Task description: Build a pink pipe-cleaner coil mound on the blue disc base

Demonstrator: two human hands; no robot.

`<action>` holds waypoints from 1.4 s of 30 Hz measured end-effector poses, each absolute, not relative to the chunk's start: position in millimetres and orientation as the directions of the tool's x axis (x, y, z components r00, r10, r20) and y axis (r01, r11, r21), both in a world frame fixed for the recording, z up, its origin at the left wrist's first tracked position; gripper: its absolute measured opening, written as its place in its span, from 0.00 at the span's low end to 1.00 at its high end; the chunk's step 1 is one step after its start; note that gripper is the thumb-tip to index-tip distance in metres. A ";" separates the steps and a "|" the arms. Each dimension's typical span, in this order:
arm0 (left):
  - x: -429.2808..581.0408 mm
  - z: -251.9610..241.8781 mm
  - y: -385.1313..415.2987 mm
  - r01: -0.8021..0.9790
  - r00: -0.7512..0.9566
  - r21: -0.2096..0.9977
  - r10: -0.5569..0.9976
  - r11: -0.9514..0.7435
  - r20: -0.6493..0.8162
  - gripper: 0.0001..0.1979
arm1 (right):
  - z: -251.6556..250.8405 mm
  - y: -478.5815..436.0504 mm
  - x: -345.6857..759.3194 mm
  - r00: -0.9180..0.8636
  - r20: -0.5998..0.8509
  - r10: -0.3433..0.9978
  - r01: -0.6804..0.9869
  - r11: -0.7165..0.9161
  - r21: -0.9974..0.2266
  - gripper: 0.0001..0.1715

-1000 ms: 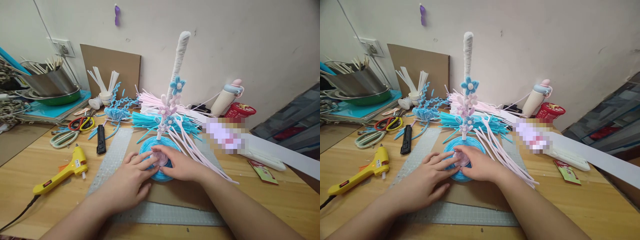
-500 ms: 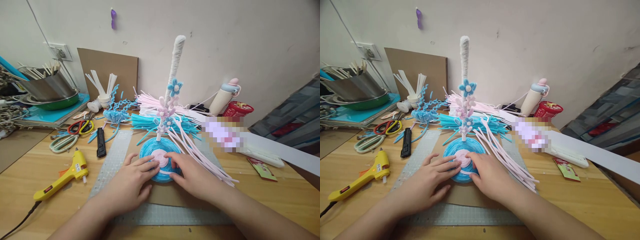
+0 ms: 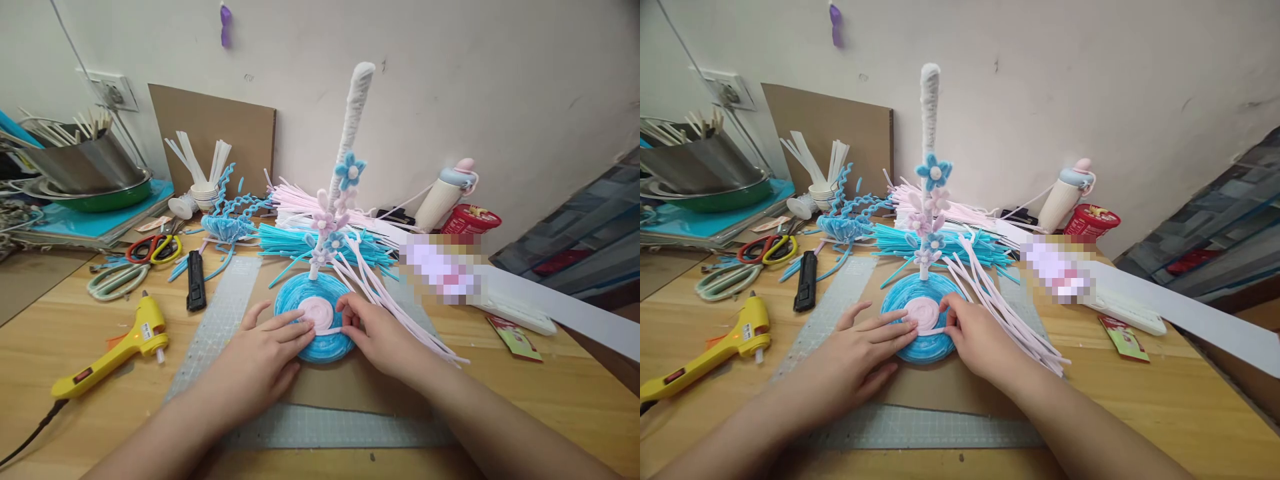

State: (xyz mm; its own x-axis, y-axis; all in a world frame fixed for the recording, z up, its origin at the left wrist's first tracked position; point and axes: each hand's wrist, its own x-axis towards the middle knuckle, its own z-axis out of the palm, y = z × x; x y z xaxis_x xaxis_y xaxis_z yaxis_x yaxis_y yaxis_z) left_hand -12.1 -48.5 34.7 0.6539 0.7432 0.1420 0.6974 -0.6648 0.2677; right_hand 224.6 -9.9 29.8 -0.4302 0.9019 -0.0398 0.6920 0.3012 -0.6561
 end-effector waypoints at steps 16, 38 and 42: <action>-11.7 33.0 -48.0 0.683 0.646 0.344 0.752 -0.644 0.126 0.25 | 21.2 16.5 219.5 -0.527 0.092 0.845 0.685 0.486 -0.543 0.29; 14.8 17.0 -14.5 0.761 0.421 0.337 0.818 -0.554 0.393 0.04 | 24.5 12.5 215.4 -0.617 0.013 0.787 0.765 0.604 -0.224 0.28; 16.5 25.3 -2.2 0.719 0.536 0.305 0.777 -0.625 0.330 0.05 | 25.7 13.2 215.8 -0.617 0.042 0.786 0.756 0.607 -0.243 0.25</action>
State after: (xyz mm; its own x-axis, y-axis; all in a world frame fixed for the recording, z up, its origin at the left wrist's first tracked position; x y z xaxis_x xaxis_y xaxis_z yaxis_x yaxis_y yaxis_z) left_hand 16.5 -2.2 25.3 0.5359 0.7773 0.3295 0.7187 -0.6249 0.3050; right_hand 215.8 13.2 25.7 -0.6173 0.7856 0.0421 0.7564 0.6074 -0.2428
